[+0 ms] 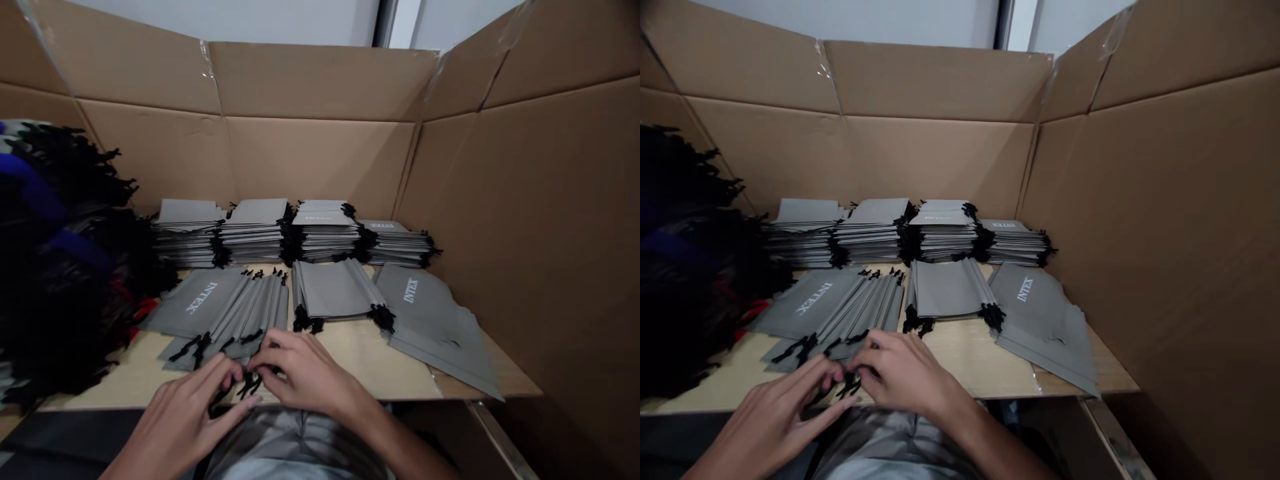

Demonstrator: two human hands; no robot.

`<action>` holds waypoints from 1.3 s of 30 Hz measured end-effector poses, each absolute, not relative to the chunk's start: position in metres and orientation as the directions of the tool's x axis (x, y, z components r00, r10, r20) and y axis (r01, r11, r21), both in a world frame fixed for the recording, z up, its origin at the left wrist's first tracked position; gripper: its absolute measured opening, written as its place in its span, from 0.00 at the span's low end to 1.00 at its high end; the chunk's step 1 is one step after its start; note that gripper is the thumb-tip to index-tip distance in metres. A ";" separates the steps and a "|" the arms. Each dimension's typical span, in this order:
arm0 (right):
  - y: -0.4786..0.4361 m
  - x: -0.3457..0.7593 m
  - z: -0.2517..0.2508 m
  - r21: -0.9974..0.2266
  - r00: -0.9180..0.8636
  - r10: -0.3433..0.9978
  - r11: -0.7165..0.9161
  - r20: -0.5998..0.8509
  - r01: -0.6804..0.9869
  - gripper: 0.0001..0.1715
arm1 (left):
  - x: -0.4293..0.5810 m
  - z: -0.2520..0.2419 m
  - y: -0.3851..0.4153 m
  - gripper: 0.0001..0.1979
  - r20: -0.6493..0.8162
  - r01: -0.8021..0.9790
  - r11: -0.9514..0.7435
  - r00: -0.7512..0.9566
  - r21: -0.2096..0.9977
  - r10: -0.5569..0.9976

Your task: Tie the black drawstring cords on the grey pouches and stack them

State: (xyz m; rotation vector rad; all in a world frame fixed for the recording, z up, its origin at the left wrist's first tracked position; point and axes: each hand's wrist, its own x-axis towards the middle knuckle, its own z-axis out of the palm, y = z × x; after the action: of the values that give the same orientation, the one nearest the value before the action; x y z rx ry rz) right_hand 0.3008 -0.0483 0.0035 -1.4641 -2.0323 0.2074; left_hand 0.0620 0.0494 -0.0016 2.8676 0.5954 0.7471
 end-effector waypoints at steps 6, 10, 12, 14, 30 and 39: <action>-0.049 0.292 -0.001 -0.501 -0.176 0.922 0.340 0.345 0.796 0.14 | 0.056 -0.010 0.035 0.08 0.403 0.412 -0.867 0.769 0.280 0.496; -0.046 0.291 0.000 -0.513 -0.174 0.928 0.331 0.330 0.792 0.13 | 0.054 -0.002 0.030 0.08 0.360 0.452 -0.829 0.751 0.330 0.553; -0.044 0.289 0.000 -0.506 -0.173 0.929 0.327 0.328 0.798 0.13 | 0.054 -0.001 0.030 0.08 0.334 0.479 -0.793 0.729 0.375 0.598; -0.042 0.286 0.000 -0.499 -0.169 0.929 0.324 0.330 0.804 0.13 | 0.055 -0.001 0.032 0.10 0.289 0.507 -0.748 0.707 0.429 0.645; -0.033 0.256 -0.025 -0.270 -0.108 0.777 0.340 0.620 0.901 0.10 | 0.051 -0.009 0.053 0.18 0.072 0.486 -0.427 0.592 0.763 0.803; -0.031 0.258 -0.027 -0.060 -0.241 0.568 0.460 0.787 0.886 0.03 | 0.046 -0.007 0.041 0.16 0.348 0.463 -0.614 0.538 0.640 0.768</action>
State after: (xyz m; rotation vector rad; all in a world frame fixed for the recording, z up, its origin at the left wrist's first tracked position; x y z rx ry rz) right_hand 0.2583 -0.0311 -0.0265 -1.2146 -1.9348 -0.5202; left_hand 0.0461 0.0410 -0.0070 2.2999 0.9975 0.8533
